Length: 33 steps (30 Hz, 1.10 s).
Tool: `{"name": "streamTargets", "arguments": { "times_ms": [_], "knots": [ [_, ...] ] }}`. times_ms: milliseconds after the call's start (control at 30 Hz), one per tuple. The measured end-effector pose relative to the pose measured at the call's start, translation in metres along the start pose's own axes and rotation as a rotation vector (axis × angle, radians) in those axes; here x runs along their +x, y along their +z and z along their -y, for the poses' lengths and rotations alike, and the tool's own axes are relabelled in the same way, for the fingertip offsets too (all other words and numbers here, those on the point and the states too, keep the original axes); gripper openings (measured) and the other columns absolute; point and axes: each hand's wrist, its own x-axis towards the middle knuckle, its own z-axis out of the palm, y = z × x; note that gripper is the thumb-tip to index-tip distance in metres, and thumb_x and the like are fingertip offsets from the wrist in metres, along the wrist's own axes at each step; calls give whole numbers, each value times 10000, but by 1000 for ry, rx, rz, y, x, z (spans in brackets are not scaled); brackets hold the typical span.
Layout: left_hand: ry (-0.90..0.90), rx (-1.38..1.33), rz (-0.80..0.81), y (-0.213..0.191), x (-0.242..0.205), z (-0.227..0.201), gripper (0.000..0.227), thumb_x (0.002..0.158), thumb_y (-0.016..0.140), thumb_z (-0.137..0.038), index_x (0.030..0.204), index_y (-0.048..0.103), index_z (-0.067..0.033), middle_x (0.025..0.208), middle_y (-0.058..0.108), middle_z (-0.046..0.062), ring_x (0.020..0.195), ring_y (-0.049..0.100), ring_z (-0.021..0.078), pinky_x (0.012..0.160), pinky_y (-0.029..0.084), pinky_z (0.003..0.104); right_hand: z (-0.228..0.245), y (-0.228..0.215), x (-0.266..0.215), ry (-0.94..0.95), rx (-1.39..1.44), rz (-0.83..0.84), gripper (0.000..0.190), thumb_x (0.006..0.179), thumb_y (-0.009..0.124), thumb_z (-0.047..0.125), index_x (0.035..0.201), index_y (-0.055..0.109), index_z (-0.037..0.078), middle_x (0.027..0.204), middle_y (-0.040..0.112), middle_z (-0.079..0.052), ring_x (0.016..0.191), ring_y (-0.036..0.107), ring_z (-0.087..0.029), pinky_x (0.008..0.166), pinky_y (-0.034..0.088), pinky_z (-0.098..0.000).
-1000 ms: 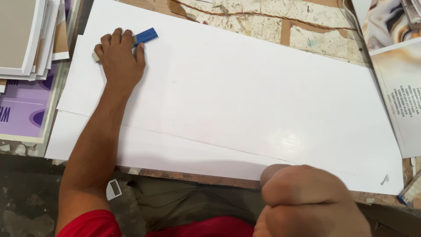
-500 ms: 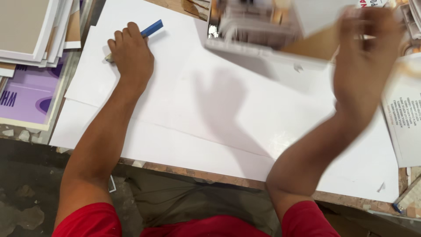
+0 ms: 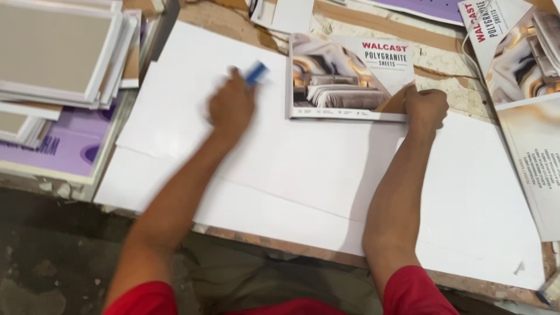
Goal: The person places a printed sheet onto a white board and smooths it with a blue squeegee. They then position a white frame over the sheet and press the edges to secure it. The person repeats this process with additional sheets and frames, stacking the completed units on the table.
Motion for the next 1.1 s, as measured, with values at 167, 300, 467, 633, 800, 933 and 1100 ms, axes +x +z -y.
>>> {"name": "streamTargets", "arguments": {
  "times_ms": [167,300,467,633,800,933,1100],
  "knots": [
    [240,-271,254,-13,-23,-61,520,957,665,-546,1140,679,-60,871,734,138,809,714,346,675,536,509,-7,9,22,-92,-27,81,498,839,814,452,938,771,-34,993,755,-238,912,744,-368,852,565,-427],
    [276,-335,381,-23,-20,-64,532,867,692,-562,1175,698,-128,810,740,135,766,723,333,647,537,490,14,-56,6,-428,18,-54,473,958,836,426,914,710,-28,890,735,-250,806,720,-331,759,554,-438],
    [90,-749,470,-2,8,-34,492,943,658,-535,1027,784,-67,787,742,93,705,688,221,653,533,389,46,-138,-83,-735,1136,760,594,1078,618,504,1450,386,103,1262,651,-213,1087,702,-345,914,587,-438],
    [-353,-1590,448,-17,38,53,630,972,496,-596,1232,655,-44,921,767,82,484,533,107,436,459,262,113,-77,-137,-999,732,986,600,1168,592,426,1632,355,128,1523,595,-222,1356,619,-349,1123,540,-448],
    [-323,-1766,213,-72,33,106,949,856,416,-825,1237,673,4,905,830,176,458,479,79,419,371,227,136,2,-173,-1051,-16,810,802,958,714,496,1599,341,190,1651,363,-131,1486,361,-387,1100,422,-524],
    [-230,-1519,55,-89,31,120,943,817,477,-886,1196,682,-47,725,609,37,441,454,66,394,368,249,132,31,-185,-1006,-472,840,1070,786,835,511,1622,220,253,1700,138,-101,1526,61,-444,1191,160,-618],
    [-481,-1441,51,-80,39,150,636,920,696,-705,1068,705,-87,739,572,0,528,498,80,473,391,275,123,35,-189,-959,-516,824,1096,669,906,429,1578,317,264,1668,255,-79,1503,206,-442,1221,206,-543]
  ]
}}
